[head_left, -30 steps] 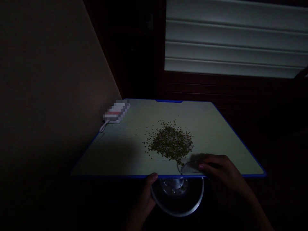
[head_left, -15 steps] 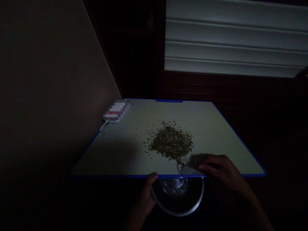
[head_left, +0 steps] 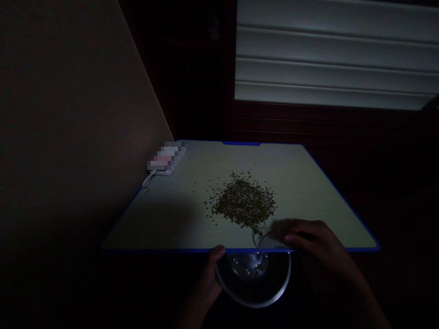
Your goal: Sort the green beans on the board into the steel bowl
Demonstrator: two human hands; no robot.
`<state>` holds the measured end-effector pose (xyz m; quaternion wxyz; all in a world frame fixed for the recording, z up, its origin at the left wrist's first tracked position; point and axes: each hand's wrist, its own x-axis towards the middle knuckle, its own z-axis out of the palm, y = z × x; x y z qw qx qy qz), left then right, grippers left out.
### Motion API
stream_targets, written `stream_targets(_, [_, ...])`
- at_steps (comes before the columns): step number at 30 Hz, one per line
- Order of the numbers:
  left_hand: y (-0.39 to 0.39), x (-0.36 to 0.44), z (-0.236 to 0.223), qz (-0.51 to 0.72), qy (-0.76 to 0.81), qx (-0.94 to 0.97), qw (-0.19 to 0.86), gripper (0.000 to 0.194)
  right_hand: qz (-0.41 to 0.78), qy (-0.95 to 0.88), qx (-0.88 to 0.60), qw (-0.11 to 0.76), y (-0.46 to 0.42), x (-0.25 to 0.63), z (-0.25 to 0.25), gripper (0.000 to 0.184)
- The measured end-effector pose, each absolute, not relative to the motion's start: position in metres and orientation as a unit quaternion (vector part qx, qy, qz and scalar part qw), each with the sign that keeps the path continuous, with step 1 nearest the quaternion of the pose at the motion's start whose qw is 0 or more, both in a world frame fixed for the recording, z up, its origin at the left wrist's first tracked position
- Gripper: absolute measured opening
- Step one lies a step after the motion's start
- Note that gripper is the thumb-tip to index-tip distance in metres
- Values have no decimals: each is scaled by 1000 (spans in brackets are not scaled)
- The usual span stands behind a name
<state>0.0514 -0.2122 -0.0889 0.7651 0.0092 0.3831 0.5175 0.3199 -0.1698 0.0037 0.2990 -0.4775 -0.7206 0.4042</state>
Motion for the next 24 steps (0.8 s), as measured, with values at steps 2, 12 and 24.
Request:
stream_targets(2, [-212, 52, -90, 517, 391, 0, 762, 11, 402, -723, -478, 296, -169, 320, 4, 25])
stream_targets(12, [-212, 51, -91, 531, 384, -11, 755, 10, 371, -726, -502, 288, -168, 322, 2, 26])
stream_targets(24, [-212, 50, -96, 521, 383, 17, 763, 11, 371, -700, -523, 314, -169, 320, 4, 25])
